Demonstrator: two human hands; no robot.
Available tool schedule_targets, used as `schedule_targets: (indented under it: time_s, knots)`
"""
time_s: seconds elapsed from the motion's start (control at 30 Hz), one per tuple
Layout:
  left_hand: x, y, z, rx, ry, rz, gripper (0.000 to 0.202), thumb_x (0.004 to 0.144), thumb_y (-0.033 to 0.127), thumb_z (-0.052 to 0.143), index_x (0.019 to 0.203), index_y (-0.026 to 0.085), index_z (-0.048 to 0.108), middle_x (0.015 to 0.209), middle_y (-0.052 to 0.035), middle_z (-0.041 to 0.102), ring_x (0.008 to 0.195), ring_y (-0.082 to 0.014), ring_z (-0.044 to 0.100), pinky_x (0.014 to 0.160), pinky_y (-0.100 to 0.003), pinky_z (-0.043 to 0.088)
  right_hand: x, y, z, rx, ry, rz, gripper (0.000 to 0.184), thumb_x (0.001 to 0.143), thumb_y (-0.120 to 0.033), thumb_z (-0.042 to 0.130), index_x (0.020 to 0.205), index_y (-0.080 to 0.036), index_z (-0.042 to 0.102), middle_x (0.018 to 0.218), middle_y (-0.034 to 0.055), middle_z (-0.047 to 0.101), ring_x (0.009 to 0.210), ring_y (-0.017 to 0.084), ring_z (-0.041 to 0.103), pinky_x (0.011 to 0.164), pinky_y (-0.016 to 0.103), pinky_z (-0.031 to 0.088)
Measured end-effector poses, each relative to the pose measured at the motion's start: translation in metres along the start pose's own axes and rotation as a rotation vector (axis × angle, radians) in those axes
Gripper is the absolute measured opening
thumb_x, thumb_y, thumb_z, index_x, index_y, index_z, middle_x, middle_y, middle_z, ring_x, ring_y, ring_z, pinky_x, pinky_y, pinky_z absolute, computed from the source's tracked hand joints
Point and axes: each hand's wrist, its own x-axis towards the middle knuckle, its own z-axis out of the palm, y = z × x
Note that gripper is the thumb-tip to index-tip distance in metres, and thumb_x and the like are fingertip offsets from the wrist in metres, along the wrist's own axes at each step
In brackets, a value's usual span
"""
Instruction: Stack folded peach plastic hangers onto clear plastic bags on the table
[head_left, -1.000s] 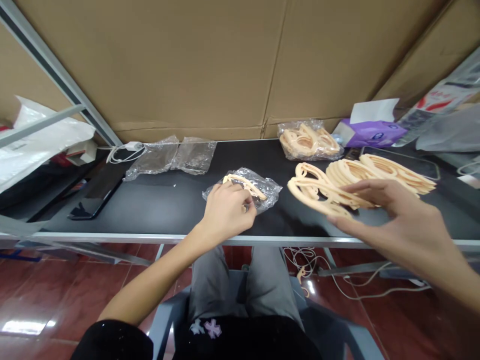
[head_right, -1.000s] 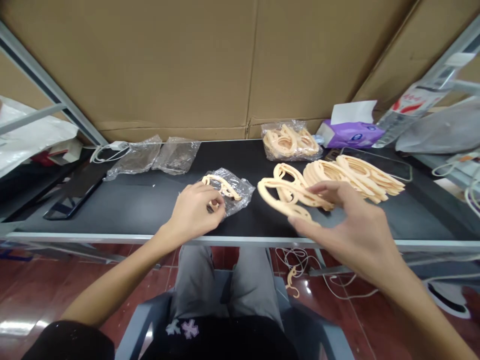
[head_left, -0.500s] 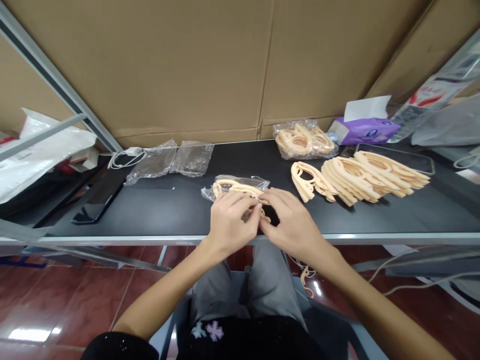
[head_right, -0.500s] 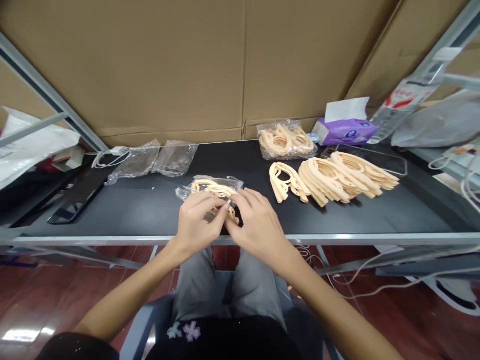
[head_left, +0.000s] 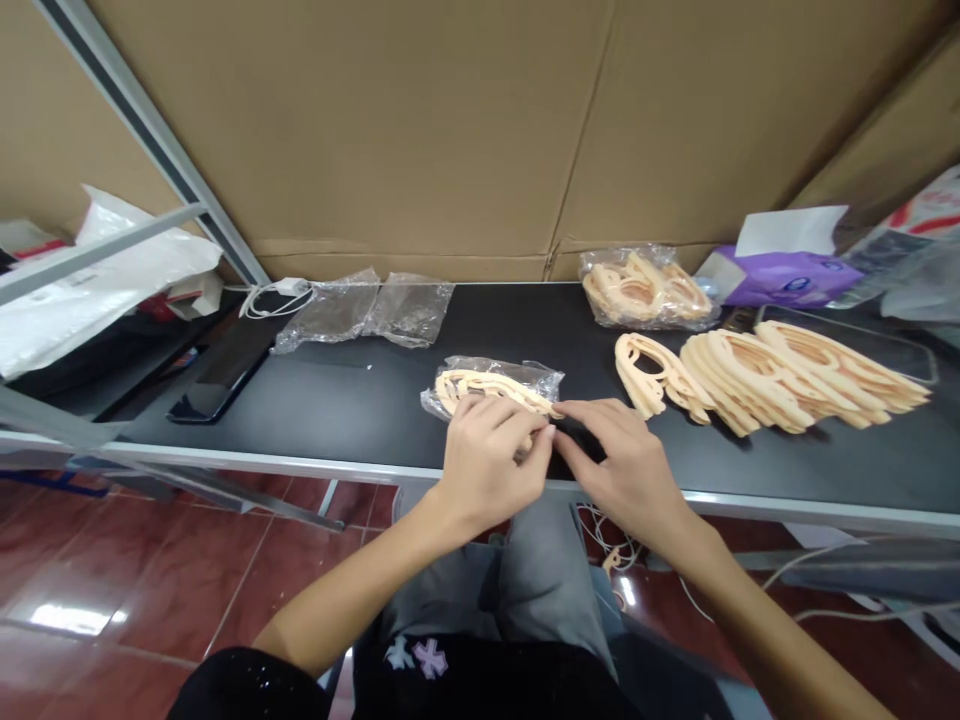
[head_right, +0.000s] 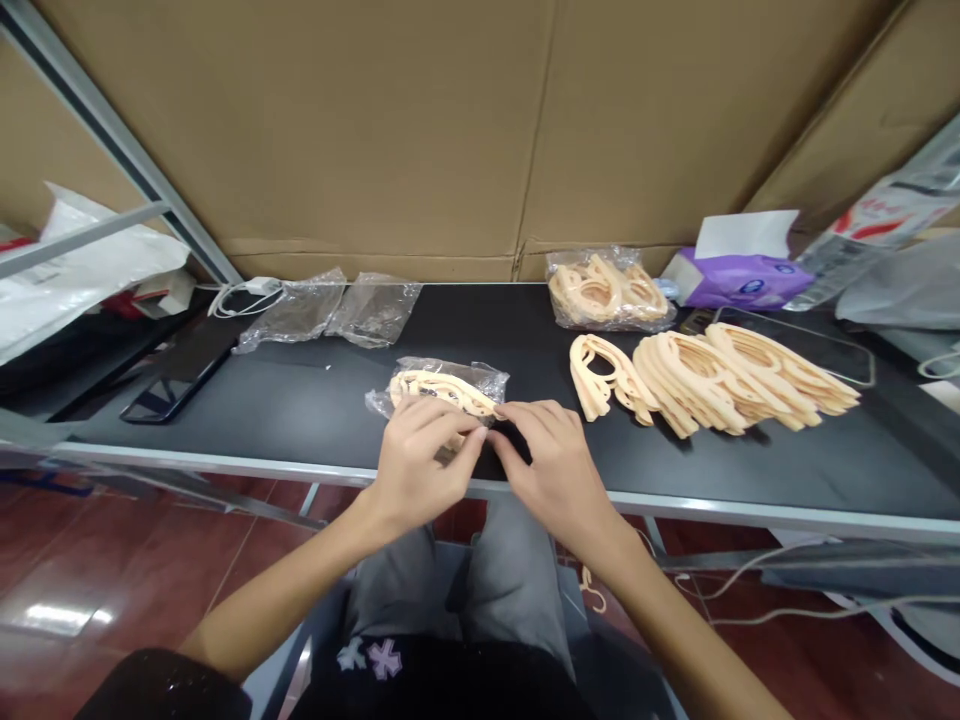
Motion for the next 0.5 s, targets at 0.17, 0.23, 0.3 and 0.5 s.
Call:
schedule_targets:
  time_s: [0.17, 0.23, 0.3, 0.5]
  knots:
    - [-0.008, 0.006, -0.012, -0.018, -0.008, 0.028, 0.017, 0.096, 0.022, 0.059, 0.084, 0.020, 0.070, 0.081, -0.0033, 0.076, 0.079, -0.0192, 0.070, 0.078, -0.040, 0.051, 0.004, 0.009, 0.002, 0.021, 0.022, 0.067, 0.020, 0.097, -0.033, 0.059, 0.103, -0.023, 0.076, 0.090, 0.0067, 0.078, 0.082, 0.025, 0.071, 0.077, 0.043, 0.057]
    - [-0.010, -0.001, -0.025, -0.037, 0.009, 0.035, 0.013, 0.096, 0.022, 0.060, 0.089, 0.020, 0.071, 0.086, -0.0034, 0.077, 0.083, -0.0195, 0.070, 0.081, -0.040, 0.052, 0.004, 0.013, 0.000, 0.048, 0.007, 0.114, 0.020, 0.097, -0.034, 0.060, 0.100, -0.024, 0.077, 0.085, 0.0052, 0.078, 0.076, 0.023, 0.071, 0.073, 0.041, 0.057]
    - [-0.011, -0.018, -0.039, -0.016, 0.040, -0.011, 0.013, 0.095, 0.022, 0.059, 0.094, 0.021, 0.072, 0.093, -0.0049, 0.078, 0.090, -0.0213, 0.070, 0.084, -0.042, 0.053, 0.004, 0.015, -0.002, 0.062, -0.004, 0.138, 0.020, 0.096, -0.035, 0.061, 0.097, -0.024, 0.077, 0.084, 0.0047, 0.078, 0.075, 0.023, 0.071, 0.072, 0.040, 0.058]
    - [-0.007, -0.082, -0.070, 0.036, -0.212, -0.418, 0.034, 0.090, 0.030, 0.064, 0.121, 0.019, 0.070, 0.123, -0.0097, 0.075, 0.118, -0.0286, 0.066, 0.105, -0.050, 0.051, 0.013, 0.016, -0.003, 0.093, -0.010, 0.138, 0.019, 0.095, -0.037, 0.064, 0.093, -0.025, 0.078, 0.089, 0.0053, 0.078, 0.081, 0.025, 0.072, 0.076, 0.043, 0.058]
